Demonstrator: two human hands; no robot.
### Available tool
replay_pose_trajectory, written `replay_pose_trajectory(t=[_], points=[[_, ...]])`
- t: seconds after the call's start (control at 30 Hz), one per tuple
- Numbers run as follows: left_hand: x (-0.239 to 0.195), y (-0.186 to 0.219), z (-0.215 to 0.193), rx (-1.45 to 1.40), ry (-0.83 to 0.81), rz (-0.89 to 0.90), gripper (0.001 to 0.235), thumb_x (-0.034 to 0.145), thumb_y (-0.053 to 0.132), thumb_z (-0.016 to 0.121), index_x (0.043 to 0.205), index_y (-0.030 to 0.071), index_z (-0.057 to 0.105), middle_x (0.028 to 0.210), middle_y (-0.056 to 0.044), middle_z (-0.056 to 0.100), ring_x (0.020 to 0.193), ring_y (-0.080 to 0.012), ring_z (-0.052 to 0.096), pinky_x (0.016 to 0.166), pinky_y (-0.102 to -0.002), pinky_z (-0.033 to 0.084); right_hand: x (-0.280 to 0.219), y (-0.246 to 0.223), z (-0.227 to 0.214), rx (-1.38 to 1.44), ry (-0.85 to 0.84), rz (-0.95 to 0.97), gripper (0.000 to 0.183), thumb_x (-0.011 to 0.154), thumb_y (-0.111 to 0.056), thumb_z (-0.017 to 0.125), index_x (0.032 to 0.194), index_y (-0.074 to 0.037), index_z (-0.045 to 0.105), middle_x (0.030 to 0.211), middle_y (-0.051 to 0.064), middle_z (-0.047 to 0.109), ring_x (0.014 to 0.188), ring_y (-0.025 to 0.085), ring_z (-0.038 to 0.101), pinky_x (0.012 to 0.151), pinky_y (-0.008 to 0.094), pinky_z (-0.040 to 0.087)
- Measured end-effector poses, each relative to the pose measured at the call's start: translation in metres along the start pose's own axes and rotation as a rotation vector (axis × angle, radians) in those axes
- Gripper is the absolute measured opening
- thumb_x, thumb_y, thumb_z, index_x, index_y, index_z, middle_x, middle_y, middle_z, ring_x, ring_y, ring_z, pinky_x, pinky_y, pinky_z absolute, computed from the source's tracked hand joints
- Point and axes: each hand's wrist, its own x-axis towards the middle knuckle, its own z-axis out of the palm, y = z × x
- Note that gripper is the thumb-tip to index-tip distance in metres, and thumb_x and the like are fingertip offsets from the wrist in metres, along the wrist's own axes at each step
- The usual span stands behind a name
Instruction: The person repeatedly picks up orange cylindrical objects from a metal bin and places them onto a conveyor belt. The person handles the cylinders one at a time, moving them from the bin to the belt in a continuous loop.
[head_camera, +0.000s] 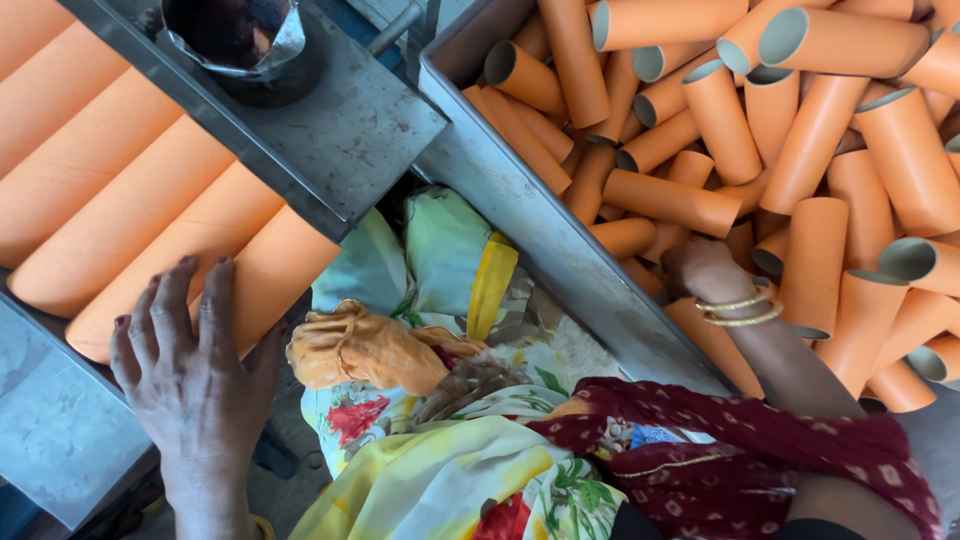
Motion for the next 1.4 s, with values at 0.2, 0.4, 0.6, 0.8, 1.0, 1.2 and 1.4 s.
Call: replay_pose_trajectory(t=[0.2, 0.4, 0.6, 0.8, 1.0, 1.2, 1.4], points=[[0.0, -0.004, -0.003, -0.017, -0.013, -0.027, 0.069, 0.09, 0.038, 0.078, 0.151, 0.013, 0.057, 0.157, -0.015, 0.049, 0.147, -0.0362, 0.045, 0.12, -0.057, 0.031, -0.104, 0.065, -0.017, 0.648, 1.073, -0.904, 0.016, 0.092, -0.03, 0.068, 0.095, -0.015, 0.067, 0.11, 0.006, 0.072, 0.11, 0.027, 0.073, 0.1, 0.038, 0.057], [0.004, 0.023, -0.009, -0.285, -0.012, 0.098, 0.071, 0.085, 0.032, 0.083, 0.148, 0.013, 0.055, 0.154, -0.014, 0.051, 0.145, -0.0339, 0.048, 0.123, -0.059, 0.029, -0.218, 0.059, -0.065, 0.808, 1.193, -0.012, 0.024, 0.095, -0.006, 0.073, 0.114, 0.008, 0.066, 0.097, 0.02, 0.07, 0.075, 0.03, 0.066, 0.066, 0.035, 0.051], [-0.01, 0.084, -0.007, -0.586, 0.236, 0.398, 0.071, 0.082, 0.034, 0.089, 0.142, 0.017, 0.054, 0.148, -0.021, 0.049, 0.139, -0.042, 0.047, 0.117, -0.062, 0.033, -0.227, -0.039, -0.085, 1.237, 1.582, -0.319, 0.02, 0.099, -0.011, 0.073, 0.108, 0.004, 0.064, 0.097, 0.015, 0.068, 0.081, 0.024, 0.065, 0.072, 0.032, 0.05], [-0.019, 0.082, -0.003, -0.513, 0.129, 0.476, 0.076, 0.075, 0.014, 0.083, 0.146, 0.016, 0.056, 0.144, -0.011, 0.057, 0.133, -0.0314, 0.055, 0.118, -0.052, 0.039, -0.219, -0.14, -0.124, 1.24, 1.451, -0.756, 0.02, 0.102, -0.016, 0.073, 0.102, 0.0, 0.062, 0.097, 0.01, 0.065, 0.088, 0.018, 0.063, 0.079, 0.028, 0.049], [-0.024, 0.036, -0.003, -0.283, 0.053, 0.111, 0.081, 0.07, 0.012, 0.082, 0.146, 0.012, 0.055, 0.133, -0.011, 0.06, 0.119, -0.031, 0.058, 0.103, -0.049, 0.042, -0.215, -0.126, -0.132, 1.594, 1.321, -0.784, 0.008, 0.111, -0.006, 0.064, 0.111, 0.002, 0.061, 0.096, 0.009, 0.068, 0.081, 0.014, 0.066, 0.078, 0.023, 0.054], [-0.022, 0.003, 0.003, -0.108, 0.043, -0.077, 0.072, 0.081, 0.024, 0.081, 0.147, 0.013, 0.054, 0.14, -0.013, 0.058, 0.125, -0.0331, 0.056, 0.108, -0.05, 0.04, -0.206, -0.116, -0.114, 1.691, 1.383, -0.696, 0.013, 0.113, -0.006, 0.063, 0.113, 0.004, 0.056, 0.102, 0.012, 0.066, 0.082, 0.016, 0.07, 0.078, 0.027, 0.06], [-0.015, 0.009, 0.0, -0.011, 0.035, -0.098, 0.069, 0.087, 0.035, 0.08, 0.148, 0.015, 0.055, 0.148, -0.014, 0.054, 0.136, -0.0352, 0.051, 0.118, -0.056, 0.034, -0.207, -0.131, -0.097, 1.502, 1.365, -0.667, 0.008, 0.108, -0.004, 0.064, 0.106, 0.002, 0.06, 0.097, 0.01, 0.069, 0.083, 0.015, 0.064, 0.075, 0.028, 0.053]])
